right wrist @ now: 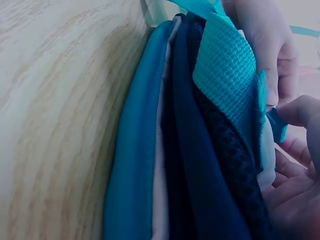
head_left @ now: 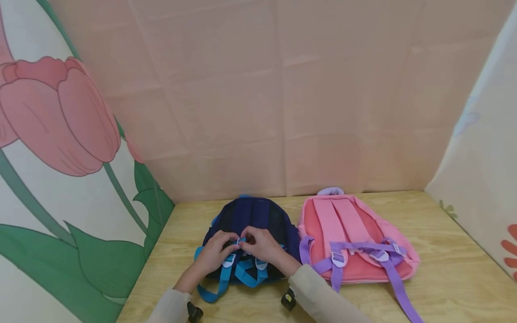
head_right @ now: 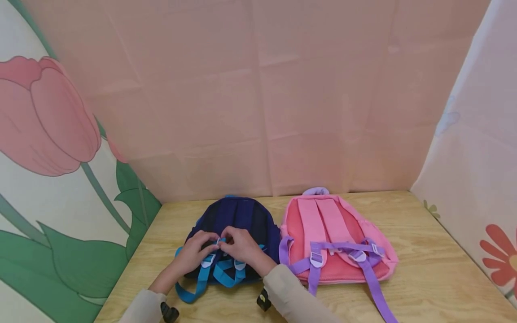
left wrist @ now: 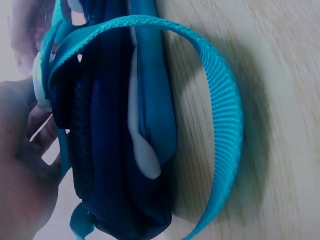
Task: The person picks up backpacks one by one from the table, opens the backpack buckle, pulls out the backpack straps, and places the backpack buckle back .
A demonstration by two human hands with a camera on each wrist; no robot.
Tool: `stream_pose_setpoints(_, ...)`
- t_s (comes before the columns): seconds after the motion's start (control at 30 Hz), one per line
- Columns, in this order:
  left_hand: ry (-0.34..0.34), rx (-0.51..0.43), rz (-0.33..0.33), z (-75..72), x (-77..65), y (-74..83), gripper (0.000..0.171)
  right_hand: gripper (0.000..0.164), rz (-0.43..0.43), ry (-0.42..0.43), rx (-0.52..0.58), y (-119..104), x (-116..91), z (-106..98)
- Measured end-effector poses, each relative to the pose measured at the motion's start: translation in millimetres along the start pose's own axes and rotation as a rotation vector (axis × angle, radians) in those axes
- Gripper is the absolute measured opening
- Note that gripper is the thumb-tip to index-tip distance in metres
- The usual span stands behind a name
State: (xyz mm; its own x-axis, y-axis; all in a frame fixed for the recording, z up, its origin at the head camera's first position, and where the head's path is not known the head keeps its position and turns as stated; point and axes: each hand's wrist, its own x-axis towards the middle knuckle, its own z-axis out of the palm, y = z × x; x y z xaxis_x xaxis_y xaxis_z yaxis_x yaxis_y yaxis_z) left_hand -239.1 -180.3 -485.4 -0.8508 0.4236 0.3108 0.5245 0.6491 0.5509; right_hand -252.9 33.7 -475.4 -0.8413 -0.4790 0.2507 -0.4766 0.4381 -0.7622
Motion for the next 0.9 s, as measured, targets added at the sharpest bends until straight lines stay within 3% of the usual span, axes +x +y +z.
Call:
stream_pose_setpoints(0.23, 0.01, 0.007, 0.013, 0.0, 1.4, -1.4, 0.019, 0.007, 0.0, 0.024, -0.003, 2.7, -0.4, 0.3)
stream_pose_setpoints(0.67, 0.003, 0.014, 0.033, -0.4, 2.3, -5.3, 0.019, 0.016, -0.027, 0.017, -0.007, 0.9, 0.9, 0.6)
stream_pose_setpoints(0.9, -0.003, 0.016, 0.033, 2.2, 0.8, -7.8, 0.022, 0.008, 0.007, 0.041, -0.021, 1.2, -0.5, 3.2)
